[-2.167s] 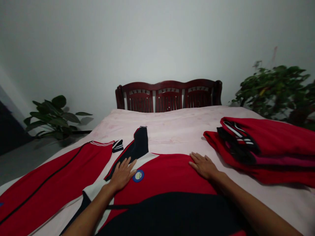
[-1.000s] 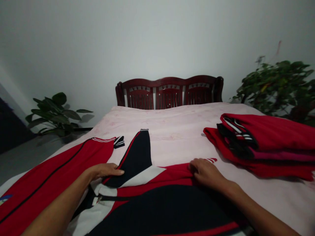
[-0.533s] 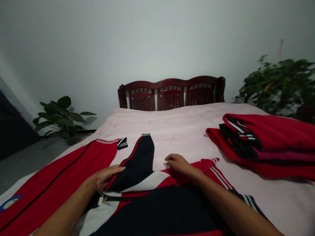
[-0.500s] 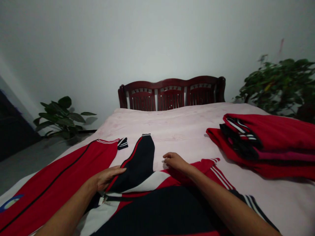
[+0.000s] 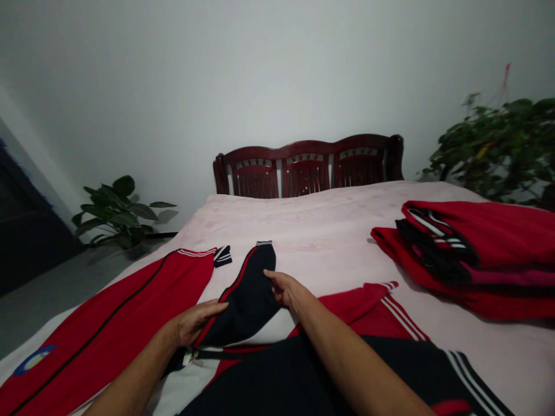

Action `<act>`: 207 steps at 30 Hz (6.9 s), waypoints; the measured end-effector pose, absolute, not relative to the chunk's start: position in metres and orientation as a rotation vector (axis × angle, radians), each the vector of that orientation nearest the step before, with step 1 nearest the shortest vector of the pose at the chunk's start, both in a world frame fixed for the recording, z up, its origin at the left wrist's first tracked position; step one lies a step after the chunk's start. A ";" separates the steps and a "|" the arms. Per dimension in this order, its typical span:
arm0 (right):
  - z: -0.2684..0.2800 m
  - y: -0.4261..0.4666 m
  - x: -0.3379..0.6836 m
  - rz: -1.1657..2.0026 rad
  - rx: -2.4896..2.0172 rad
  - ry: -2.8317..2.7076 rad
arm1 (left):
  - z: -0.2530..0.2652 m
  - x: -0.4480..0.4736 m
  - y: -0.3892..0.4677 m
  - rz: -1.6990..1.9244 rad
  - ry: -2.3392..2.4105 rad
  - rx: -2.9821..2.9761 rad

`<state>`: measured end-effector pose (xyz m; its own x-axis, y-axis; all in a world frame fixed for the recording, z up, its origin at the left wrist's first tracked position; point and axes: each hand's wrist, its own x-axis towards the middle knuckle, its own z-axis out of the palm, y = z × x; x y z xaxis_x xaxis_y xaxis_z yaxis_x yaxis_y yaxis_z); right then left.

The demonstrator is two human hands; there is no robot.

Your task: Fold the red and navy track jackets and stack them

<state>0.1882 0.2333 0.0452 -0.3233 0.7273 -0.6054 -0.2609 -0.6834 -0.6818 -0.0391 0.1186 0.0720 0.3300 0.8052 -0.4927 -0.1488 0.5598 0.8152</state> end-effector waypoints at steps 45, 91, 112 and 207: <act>0.042 0.078 0.398 1.828 -0.808 -0.107 | 0.092 -0.037 0.117 0.165 1.231 1.485; 0.056 0.149 0.467 0.036 -1.942 -1.832 | 0.059 0.000 0.100 0.347 1.763 2.352; 0.041 0.177 0.471 0.054 -1.779 -2.355 | 0.036 -0.083 0.098 0.374 1.823 2.207; 0.036 0.104 0.273 1.086 -1.408 -1.221 | 0.053 0.083 0.132 0.879 1.450 2.239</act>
<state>0.2730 0.1036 0.0357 0.1086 0.9933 -0.0390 0.1541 -0.0555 -0.9865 0.0831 0.1323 0.0526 0.2913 0.9026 0.3169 0.6981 -0.4271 0.5747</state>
